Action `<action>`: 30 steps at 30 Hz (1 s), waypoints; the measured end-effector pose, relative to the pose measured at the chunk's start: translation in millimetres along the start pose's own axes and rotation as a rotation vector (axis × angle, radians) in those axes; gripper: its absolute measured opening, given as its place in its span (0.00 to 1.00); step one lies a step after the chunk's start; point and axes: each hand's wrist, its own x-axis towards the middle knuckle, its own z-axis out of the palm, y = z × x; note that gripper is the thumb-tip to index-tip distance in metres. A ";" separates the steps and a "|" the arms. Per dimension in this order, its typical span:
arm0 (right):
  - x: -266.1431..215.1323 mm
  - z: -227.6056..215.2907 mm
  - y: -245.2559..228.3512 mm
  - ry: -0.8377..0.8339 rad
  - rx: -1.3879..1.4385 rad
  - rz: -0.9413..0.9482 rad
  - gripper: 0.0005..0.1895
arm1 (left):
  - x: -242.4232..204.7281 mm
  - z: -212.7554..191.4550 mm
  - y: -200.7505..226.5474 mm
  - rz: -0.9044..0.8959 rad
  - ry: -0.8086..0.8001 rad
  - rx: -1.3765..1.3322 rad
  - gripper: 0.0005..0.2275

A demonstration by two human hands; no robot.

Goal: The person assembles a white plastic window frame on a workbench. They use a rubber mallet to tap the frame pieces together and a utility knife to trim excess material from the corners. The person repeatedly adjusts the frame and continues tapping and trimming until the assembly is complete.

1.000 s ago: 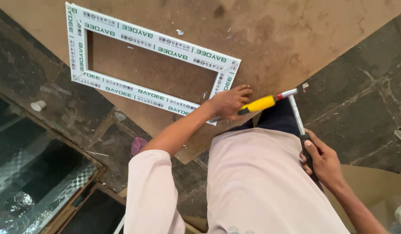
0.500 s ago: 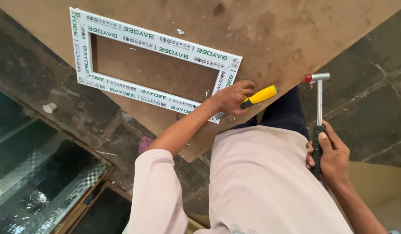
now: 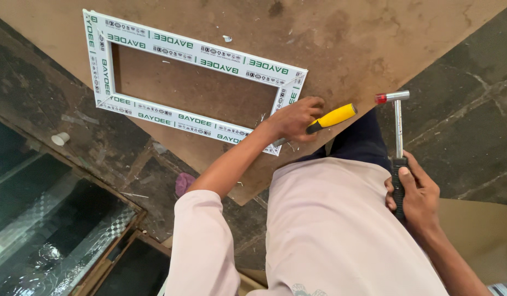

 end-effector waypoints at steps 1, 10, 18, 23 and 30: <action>0.3 0.2 1.1 -0.005 0.001 -0.006 0.24 | 0.3 -0.9 -0.8 0.002 -0.002 0.007 0.10; 1.3 7.0 5.8 -0.021 -0.115 0.073 0.24 | -1.7 -9.9 -2.1 0.021 -0.015 0.055 0.14; 0.8 10.6 -1.5 -0.040 -0.111 0.053 0.24 | -5.6 -8.3 -3.4 0.041 -0.018 0.079 0.14; 2.8 7.9 -7.9 0.027 -0.121 0.081 0.25 | -4.0 -7.0 -6.1 0.064 -0.078 0.126 0.12; 4.1 15.4 -9.4 -0.034 -0.142 0.066 0.25 | 0.9 -10.1 -12.1 0.094 -0.029 0.094 0.13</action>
